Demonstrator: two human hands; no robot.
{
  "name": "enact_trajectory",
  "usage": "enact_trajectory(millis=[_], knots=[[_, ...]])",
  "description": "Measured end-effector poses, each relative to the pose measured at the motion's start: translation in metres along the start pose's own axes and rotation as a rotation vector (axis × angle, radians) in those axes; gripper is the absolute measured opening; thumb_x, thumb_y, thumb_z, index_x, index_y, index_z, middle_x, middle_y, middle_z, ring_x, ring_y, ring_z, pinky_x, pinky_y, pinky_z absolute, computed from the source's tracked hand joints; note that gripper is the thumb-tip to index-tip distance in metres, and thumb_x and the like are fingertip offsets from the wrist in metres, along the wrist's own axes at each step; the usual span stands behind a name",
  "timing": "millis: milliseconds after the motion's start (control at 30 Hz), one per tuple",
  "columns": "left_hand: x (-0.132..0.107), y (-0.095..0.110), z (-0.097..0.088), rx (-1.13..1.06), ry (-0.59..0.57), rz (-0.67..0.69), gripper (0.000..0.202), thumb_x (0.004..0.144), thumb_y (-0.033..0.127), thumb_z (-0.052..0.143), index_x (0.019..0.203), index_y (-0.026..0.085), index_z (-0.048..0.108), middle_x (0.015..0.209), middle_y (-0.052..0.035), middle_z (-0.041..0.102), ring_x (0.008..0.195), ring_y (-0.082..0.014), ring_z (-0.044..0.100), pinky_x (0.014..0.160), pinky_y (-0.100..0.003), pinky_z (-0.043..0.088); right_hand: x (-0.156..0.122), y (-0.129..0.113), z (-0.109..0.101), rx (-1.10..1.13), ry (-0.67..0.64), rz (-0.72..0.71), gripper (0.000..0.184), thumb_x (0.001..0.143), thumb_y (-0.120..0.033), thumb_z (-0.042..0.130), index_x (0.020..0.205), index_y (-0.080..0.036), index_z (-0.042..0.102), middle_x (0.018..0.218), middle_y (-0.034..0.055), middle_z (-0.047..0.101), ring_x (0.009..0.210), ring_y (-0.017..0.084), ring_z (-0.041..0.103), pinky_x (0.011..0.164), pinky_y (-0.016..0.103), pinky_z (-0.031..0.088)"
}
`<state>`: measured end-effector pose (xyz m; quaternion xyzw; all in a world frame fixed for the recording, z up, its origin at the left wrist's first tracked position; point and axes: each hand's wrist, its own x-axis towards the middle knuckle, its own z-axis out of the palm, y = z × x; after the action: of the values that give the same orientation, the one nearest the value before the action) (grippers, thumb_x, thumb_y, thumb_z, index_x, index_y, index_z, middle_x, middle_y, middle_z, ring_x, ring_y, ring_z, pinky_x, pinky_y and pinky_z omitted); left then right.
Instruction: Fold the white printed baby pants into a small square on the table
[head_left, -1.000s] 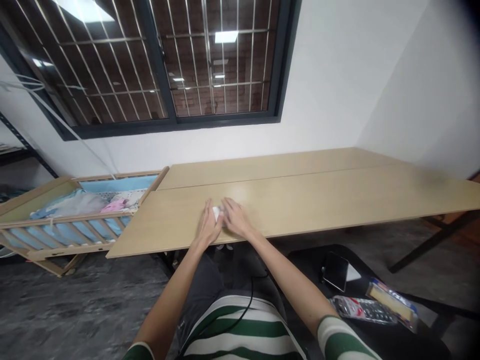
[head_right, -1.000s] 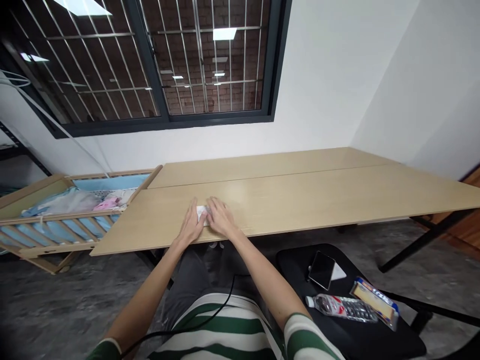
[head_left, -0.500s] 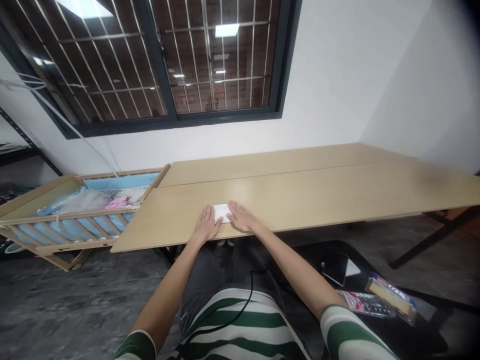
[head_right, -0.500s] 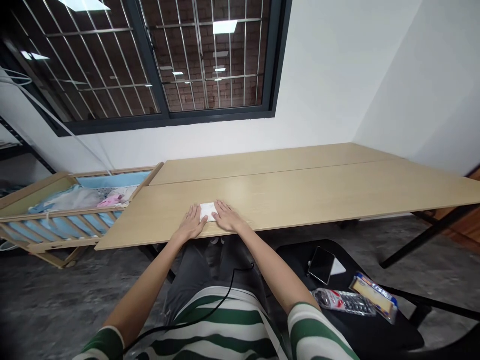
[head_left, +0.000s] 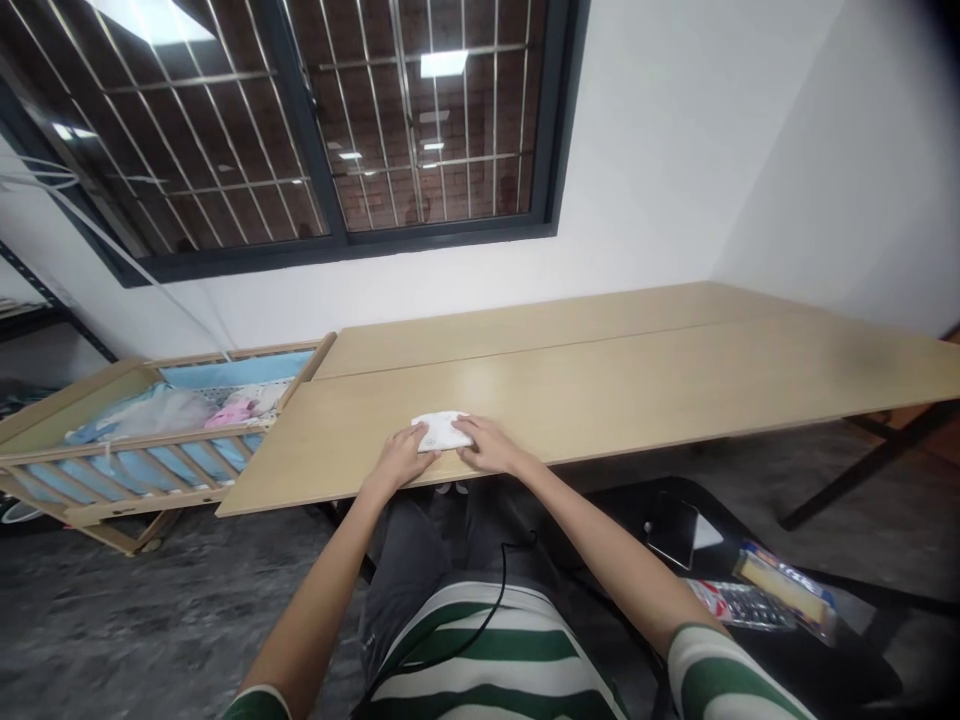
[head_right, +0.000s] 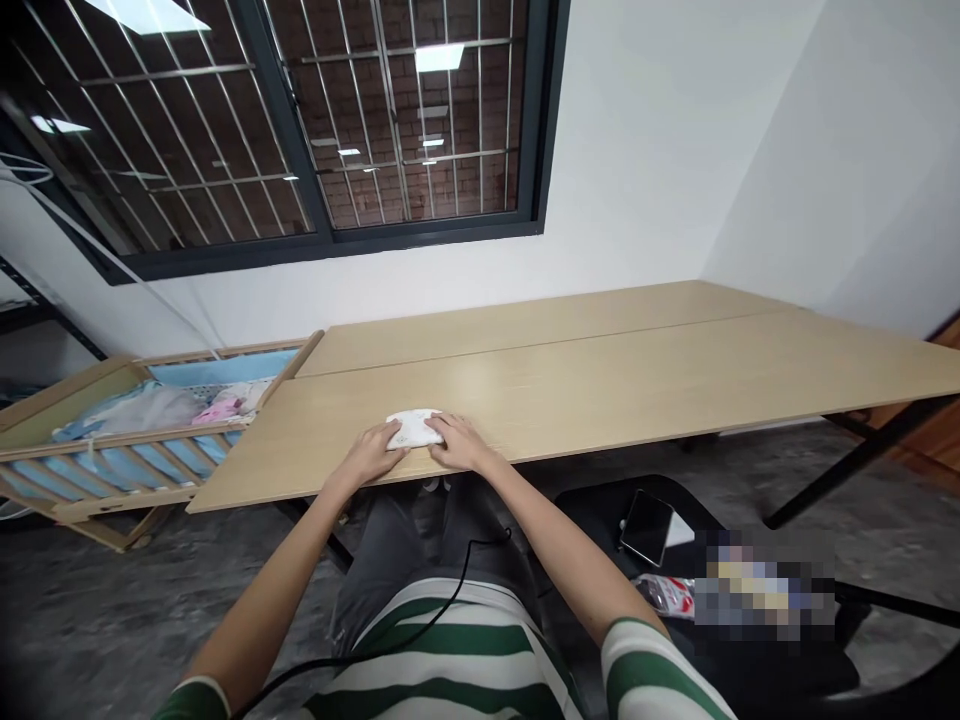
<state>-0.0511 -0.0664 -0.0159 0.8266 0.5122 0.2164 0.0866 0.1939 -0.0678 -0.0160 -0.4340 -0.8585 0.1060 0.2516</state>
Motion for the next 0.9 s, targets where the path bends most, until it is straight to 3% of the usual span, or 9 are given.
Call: enact_trajectory(millis=[167,267,333,433,500,567,700,800,900], knots=[[0.003,0.005,-0.016,-0.049,0.090,-0.001,0.029,0.098,0.036,0.049,0.115,0.021,0.067,0.121,-0.0126,0.072,0.117,-0.0283,0.065,0.106,-0.041,0.045,0.014,-0.005,-0.003,-0.022,0.120,0.008,0.034,0.093,-0.031,0.054,0.122,-0.017,0.064,0.125,0.0154,0.067,0.120,0.030,0.058,0.109,0.050,0.037],[0.004,0.010,-0.029,-0.108,0.186,-0.036,0.039,0.104,0.041,0.034,0.104,0.018,0.066,0.103,-0.0129,0.074,0.099,-0.0270,0.070,0.090,-0.038,0.053,0.039,-0.012,-0.015,0.147,0.231,0.079,0.029,0.099,-0.039,0.048,0.114,-0.016,0.061,0.107,0.0115,0.070,0.103,0.025,0.063,0.097,0.043,0.046],[0.003,0.012,-0.034,-0.156,0.256,-0.089,0.046,0.105,0.048,0.028,0.107,0.017,0.063,0.102,-0.0138,0.074,0.094,-0.0264,0.071,0.082,-0.036,0.055,0.063,-0.017,-0.026,0.312,0.262,0.111,0.032,0.100,-0.042,0.049,0.118,-0.017,0.055,0.106,0.0095,0.069,0.094,0.022,0.066,0.083,0.035,0.052],[-0.003,0.017,-0.032,-0.204,0.324,-0.199,0.051,0.105,0.052,0.028,0.127,0.014,0.052,0.105,-0.0151,0.074,0.092,-0.0255,0.073,0.076,-0.034,0.056,0.105,-0.020,-0.040,0.421,0.205,0.105,0.048,0.092,-0.043,0.064,0.130,-0.017,0.049,0.110,0.0088,0.068,0.089,0.020,0.067,0.072,0.029,0.052],[-0.007,0.020,-0.024,-0.203,0.324,-0.275,0.052,0.104,0.051,0.033,0.137,0.012,0.043,0.101,-0.0142,0.075,0.088,-0.0255,0.074,0.074,-0.035,0.056,0.130,-0.019,-0.039,0.351,0.114,0.105,0.059,0.084,-0.043,0.075,0.130,-0.017,0.050,0.110,0.0090,0.068,0.089,0.021,0.067,0.071,0.028,0.052],[-0.009,0.023,-0.014,-0.169,0.303,-0.348,0.051,0.101,0.048,0.041,0.136,0.012,0.044,0.096,-0.0141,0.075,0.084,-0.0282,0.074,0.071,-0.037,0.055,0.147,-0.016,-0.030,0.258,0.018,0.111,0.058,0.079,-0.041,0.081,0.125,-0.016,0.057,0.107,0.0087,0.070,0.088,0.021,0.067,0.070,0.027,0.052],[-0.009,0.029,0.001,-0.044,0.277,-0.436,0.040,0.096,0.041,0.048,0.123,0.012,0.056,0.096,-0.0211,0.073,0.095,-0.0379,0.071,0.080,-0.048,0.053,0.157,-0.009,-0.001,0.183,-0.064,0.104,0.041,0.078,-0.033,0.081,0.110,-0.012,0.066,0.099,0.0076,0.072,0.083,0.019,0.068,0.072,0.025,0.052],[-0.012,0.037,0.006,0.053,0.308,-0.421,0.045,0.097,0.040,0.044,0.125,0.007,0.057,0.125,-0.0322,0.062,0.120,-0.0455,0.059,0.097,-0.060,0.045,0.153,-0.007,0.011,0.143,-0.040,0.078,0.037,0.083,-0.033,0.077,0.112,-0.013,0.067,0.113,0.0137,0.072,0.100,0.026,0.069,0.086,0.034,0.054],[-0.020,0.049,0.017,0.102,0.315,-0.340,0.056,0.099,0.045,0.040,0.139,0.007,0.050,0.152,-0.0312,0.041,0.139,-0.0458,0.042,0.108,-0.062,0.037,0.145,-0.014,0.010,0.126,0.008,0.030,0.038,0.098,-0.038,0.057,0.130,-0.018,0.062,0.137,0.0154,0.063,0.127,0.029,0.058,0.108,0.043,0.045]])
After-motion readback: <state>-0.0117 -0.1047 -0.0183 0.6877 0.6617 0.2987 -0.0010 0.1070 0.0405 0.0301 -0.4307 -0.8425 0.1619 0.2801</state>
